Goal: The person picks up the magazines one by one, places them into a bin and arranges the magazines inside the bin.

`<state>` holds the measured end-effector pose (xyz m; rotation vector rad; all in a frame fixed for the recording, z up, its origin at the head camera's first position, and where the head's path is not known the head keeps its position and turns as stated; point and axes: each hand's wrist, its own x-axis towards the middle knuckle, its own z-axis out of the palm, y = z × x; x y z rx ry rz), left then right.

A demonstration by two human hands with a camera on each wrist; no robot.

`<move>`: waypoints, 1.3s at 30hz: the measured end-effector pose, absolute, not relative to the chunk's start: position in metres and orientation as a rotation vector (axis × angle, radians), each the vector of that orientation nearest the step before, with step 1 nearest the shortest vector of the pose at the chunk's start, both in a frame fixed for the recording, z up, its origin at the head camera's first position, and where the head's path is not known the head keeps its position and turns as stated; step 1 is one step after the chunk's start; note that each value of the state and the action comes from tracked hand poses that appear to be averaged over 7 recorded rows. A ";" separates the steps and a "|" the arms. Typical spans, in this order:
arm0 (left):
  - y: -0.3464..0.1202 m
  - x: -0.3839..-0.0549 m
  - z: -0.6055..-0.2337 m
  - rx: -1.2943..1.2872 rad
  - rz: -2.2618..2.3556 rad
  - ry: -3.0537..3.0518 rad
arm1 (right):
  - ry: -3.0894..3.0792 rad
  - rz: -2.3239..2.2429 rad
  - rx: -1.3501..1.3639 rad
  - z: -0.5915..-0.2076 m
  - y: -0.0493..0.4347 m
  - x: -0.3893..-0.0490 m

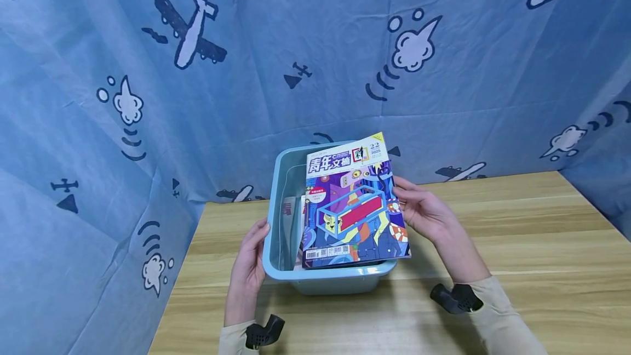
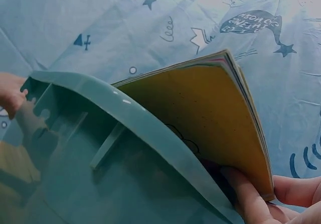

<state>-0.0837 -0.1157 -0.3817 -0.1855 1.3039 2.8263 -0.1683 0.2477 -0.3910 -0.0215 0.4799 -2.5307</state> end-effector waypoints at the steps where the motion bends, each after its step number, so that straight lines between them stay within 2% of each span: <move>1: -0.115 -0.084 -0.382 -0.185 2.828 1.304 | 0.478 -2.533 -0.014 -0.390 0.247 -0.169; 39: -0.115 -0.083 -0.383 -0.218 2.820 1.335 | 0.902 -2.451 -0.048 -0.361 0.222 -0.177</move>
